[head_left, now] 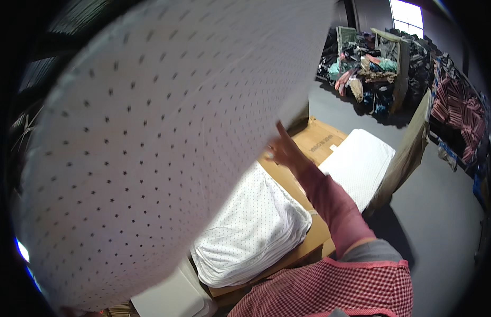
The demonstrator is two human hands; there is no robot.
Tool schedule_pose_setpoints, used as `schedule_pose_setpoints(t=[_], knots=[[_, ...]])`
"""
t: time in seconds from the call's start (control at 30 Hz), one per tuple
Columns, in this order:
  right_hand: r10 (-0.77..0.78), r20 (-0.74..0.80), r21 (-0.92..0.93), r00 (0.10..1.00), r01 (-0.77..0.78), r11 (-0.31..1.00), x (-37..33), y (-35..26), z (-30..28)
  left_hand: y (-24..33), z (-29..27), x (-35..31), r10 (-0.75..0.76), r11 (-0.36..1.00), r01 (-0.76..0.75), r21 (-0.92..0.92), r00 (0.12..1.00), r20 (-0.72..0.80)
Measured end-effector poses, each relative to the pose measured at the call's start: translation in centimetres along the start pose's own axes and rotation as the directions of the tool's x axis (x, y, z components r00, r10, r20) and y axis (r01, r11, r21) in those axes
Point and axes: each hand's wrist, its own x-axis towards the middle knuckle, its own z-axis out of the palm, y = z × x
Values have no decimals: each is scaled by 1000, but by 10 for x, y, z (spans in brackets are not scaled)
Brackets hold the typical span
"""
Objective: The person repeatedly picks up white rectangular foam mattresses, places them into white dotted fabric covers, and stacks the covered units on a cardboard pallet. The person handles the mattresses one at a time, adjusting the covers and aligning the stacked items.
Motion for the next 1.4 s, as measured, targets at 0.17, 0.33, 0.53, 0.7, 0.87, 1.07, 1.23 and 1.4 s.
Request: schedule_pose_setpoints(t=[0.17,0.33,0.53,0.7,0.87,1.07,1.23,1.4], knots=[[25,490,-93,872,23,995,35,-8,97,27,1,-18,689,626,-633,455,722,55],[213,635,37,743,-304,952,-35,84,82,-2,81,-140,668,497,-851,-170,251,700],[326,-124,155,937,-307,939,-132,180,-35,-42,144,-338,598,615,-550,-565,-141,789],[315,-424,81,849,-312,947,-171,168,-71,-43,149,-379,570,589,-479,-651,-325,755],[169,-210,-219,963,-215,952,-221,141,-74,-31,163,-384,558,640,-366,-675,-383,736],[-38,-329,-691,944,-213,691,-242,141,-71,-18,169,-387,503,729,-312,-609,-359,786],[34,-274,-919,961,-272,285,-280,126,-51,-17,166,-392,390,810,-343,-476,-291,873],[35,-233,-969,972,-235,73,-308,150,-10,-75,183,-370,397,869,-31,-493,-550,734]])
